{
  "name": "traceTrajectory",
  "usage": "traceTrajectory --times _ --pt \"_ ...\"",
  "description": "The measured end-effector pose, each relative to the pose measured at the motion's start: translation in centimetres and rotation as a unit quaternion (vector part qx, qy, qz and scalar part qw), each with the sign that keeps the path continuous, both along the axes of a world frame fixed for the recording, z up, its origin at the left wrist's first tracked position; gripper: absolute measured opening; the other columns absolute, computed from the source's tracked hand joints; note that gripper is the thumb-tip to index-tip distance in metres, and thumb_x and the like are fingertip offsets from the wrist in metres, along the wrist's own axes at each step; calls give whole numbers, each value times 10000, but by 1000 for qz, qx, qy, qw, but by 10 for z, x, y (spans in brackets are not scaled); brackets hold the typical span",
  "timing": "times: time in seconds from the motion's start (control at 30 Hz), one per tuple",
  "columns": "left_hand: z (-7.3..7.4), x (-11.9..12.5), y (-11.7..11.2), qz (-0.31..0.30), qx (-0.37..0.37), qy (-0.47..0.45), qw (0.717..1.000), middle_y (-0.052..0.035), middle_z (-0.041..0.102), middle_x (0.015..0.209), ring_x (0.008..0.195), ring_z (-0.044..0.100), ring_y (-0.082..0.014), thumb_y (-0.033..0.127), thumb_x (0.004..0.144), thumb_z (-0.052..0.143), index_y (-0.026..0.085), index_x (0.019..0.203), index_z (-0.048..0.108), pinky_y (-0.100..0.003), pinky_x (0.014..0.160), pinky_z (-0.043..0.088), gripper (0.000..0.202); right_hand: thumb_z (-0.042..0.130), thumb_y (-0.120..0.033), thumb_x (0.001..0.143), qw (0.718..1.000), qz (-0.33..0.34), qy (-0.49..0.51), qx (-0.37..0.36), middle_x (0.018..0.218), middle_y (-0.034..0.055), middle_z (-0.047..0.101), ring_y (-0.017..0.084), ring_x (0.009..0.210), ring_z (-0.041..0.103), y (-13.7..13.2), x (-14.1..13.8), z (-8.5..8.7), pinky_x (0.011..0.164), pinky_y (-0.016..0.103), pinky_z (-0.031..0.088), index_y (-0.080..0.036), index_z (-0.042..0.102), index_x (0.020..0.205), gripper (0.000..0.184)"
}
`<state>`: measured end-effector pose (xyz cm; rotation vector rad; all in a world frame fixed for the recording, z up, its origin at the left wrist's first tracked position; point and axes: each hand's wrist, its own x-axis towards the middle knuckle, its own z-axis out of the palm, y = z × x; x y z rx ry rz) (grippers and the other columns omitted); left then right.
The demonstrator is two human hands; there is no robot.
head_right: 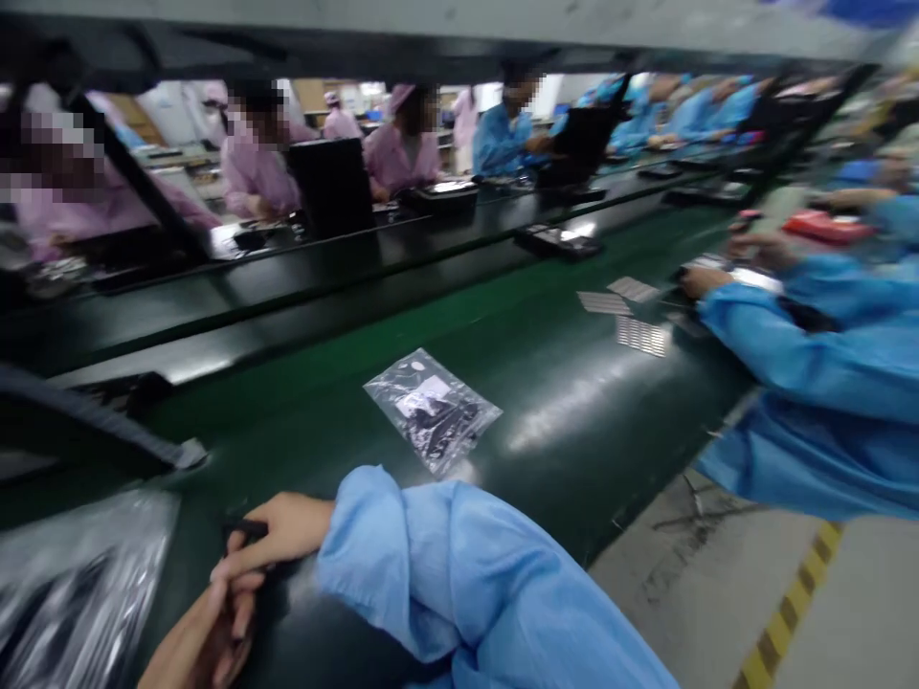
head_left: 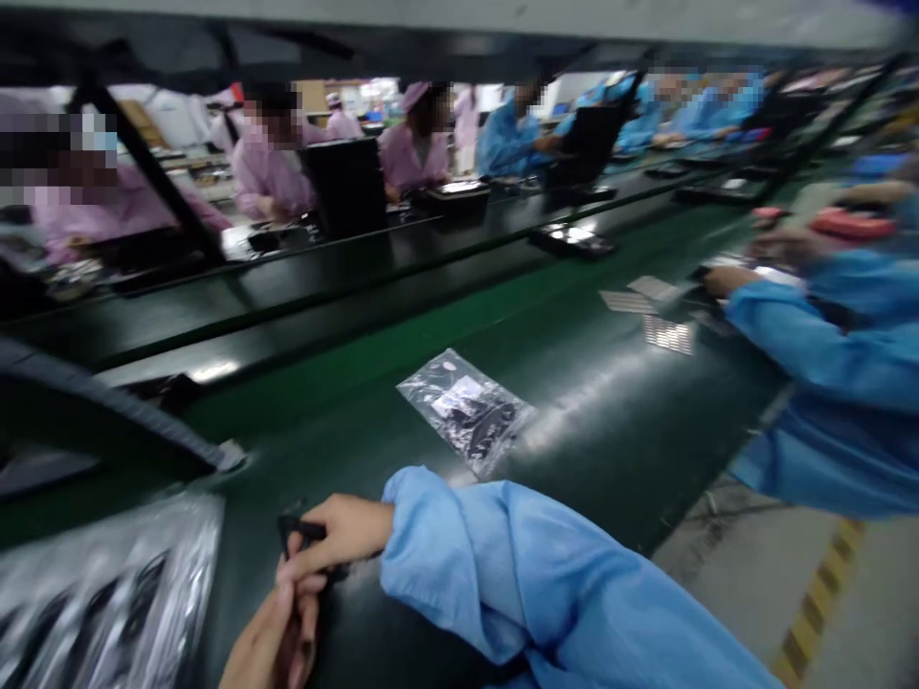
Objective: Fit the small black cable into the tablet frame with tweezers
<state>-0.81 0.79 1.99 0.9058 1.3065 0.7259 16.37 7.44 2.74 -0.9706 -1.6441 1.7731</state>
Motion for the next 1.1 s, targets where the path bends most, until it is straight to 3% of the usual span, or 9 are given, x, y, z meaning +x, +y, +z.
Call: traceTrajectory --times 0.07,0.17,0.27,0.37,0.5,0.63,0.8,0.97,1.1 --pt "7 2 -4 -38 17 -9 999 53 447 511 379 326 -44 651 733 637 137 827 628 -188 399 269 522 763 -597 622 999 -16 27 -6 606 -49 567 91 574 521 -4 -4 -3 561 203 405 -166 604 709 468" --pt "12 3 -6 -74 62 7 995 47 442 509 366 269 -30 672 763 578 121 747 634 -193 385 209 555 632 -688 705 997 29 66 -27 566 -43 538 114 556 547 -9 -8 -8 560 232 429 -176 555 761 521" --pt "12 3 -3 -66 141 79 985 43 418 483 407 328 -59 630 828 513 133 680 633 -204 421 265 532 635 -621 753 997 26 64 -21 614 -28 546 93 518 494 -8 -7 -11 495 214 397 -159 582 820 469" --pt "15 5 -3 -23 175 122 977 -1 527 572 568 477 -107 588 808 565 146 635 634 -231 566 383 479 603 -537 822 999 11 46 24 661 -9 581 76 474 454 -9 -6 -10 444 204 377 -150 619 820 387" --pt "18 6 -4 -5 210 157 965 -10 557 612 647 516 -130 519 829 556 151 600 617 -249 649 406 438 565 -424 882 987 -71 -4 145 621 -4 596 101 486 507 -19 -9 -14 460 217 412 -158 633 782 291" --pt "13 3 -5 -2 212 177 961 10 540 575 560 481 -104 407 887 494 138 723 655 -209 542 390 354 526 -318 918 936 -148 -56 314 752 56 670 151 675 628 -29 -12 -22 626 258 489 -154 662 895 215" --pt "6 3 -7 -17 250 225 942 -33 658 740 677 579 -134 278 905 448 135 862 674 -228 632 451 271 498 -200 939 862 -102 -119 483 844 78 708 160 756 651 -32 -9 -24 687 260 486 -148 677 1044 214" --pt "1 2 -10 -39 296 297 907 -34 606 689 637 535 -137 219 891 464 139 844 675 -253 642 413 231 436 -132 948 799 -54 -169 574 779 87 693 167 684 634 -32 -7 -23 603 268 459 -97 666 1047 253" --pt "-1 0 -15 -45 321 329 887 -21 548 659 610 495 -131 204 905 450 156 876 692 -243 605 387 249 393 -118 954 779 -50 -184 597 770 103 692 171 673 625 -39 -10 -16 564 272 444 -79 654 1067 287"
